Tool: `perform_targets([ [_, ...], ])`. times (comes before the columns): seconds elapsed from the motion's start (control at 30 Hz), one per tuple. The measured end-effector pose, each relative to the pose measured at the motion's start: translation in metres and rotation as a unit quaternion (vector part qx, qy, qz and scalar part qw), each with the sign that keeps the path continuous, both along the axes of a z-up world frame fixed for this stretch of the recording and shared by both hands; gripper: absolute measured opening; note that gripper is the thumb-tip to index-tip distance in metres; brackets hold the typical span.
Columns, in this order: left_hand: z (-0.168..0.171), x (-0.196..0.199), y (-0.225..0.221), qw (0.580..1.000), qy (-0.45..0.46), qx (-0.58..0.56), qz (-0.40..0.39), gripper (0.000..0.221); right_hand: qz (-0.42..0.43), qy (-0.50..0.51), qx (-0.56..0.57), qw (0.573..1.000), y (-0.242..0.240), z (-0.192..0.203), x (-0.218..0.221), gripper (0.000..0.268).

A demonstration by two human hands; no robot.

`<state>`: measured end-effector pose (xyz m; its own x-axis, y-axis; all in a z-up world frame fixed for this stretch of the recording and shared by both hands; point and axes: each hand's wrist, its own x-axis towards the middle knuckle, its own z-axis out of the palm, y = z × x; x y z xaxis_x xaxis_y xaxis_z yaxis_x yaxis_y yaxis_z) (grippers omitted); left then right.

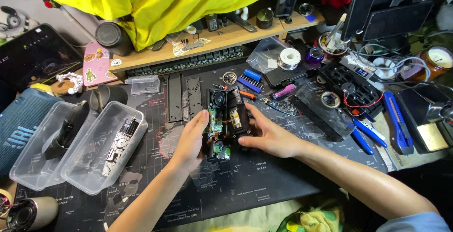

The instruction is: Repairing a handheld electronic device by manipulating internal components and using a screwdriver on a workbench.

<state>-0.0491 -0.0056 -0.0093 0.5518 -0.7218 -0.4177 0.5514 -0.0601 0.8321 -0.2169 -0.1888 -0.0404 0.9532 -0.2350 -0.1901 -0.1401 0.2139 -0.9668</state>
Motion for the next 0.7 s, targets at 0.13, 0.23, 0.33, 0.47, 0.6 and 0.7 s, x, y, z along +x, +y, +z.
perform_targets([
  [0.13,0.057,-0.019,0.002,0.999,-0.031,0.007,-0.035,0.076,-0.003,-0.011,0.024,1.000,0.009,0.010,-0.002,0.103],
  [0.23,0.038,-0.011,0.003,0.999,-0.036,0.004,-0.033,0.076,-0.010,-0.018,0.041,0.999,0.010,0.003,-0.003,0.105],
  [0.33,0.012,-0.001,0.001,0.999,-0.017,0.000,-0.028,0.075,-0.014,-0.029,0.048,0.998,0.012,0.004,-0.003,0.104],
  [0.47,-0.018,0.012,0.004,0.994,-0.085,0.017,-0.060,0.080,-0.013,0.002,0.045,0.999,0.013,0.005,-0.004,0.117],
  [0.6,-0.025,0.013,0.007,0.991,-0.109,0.031,-0.076,0.088,-0.026,0.023,0.028,0.999,0.014,0.009,-0.003,0.115],
  [0.7,-0.010,0.002,0.002,0.991,-0.112,0.019,-0.072,0.091,-0.031,0.032,0.016,0.999,0.014,0.016,-0.001,0.116],
])
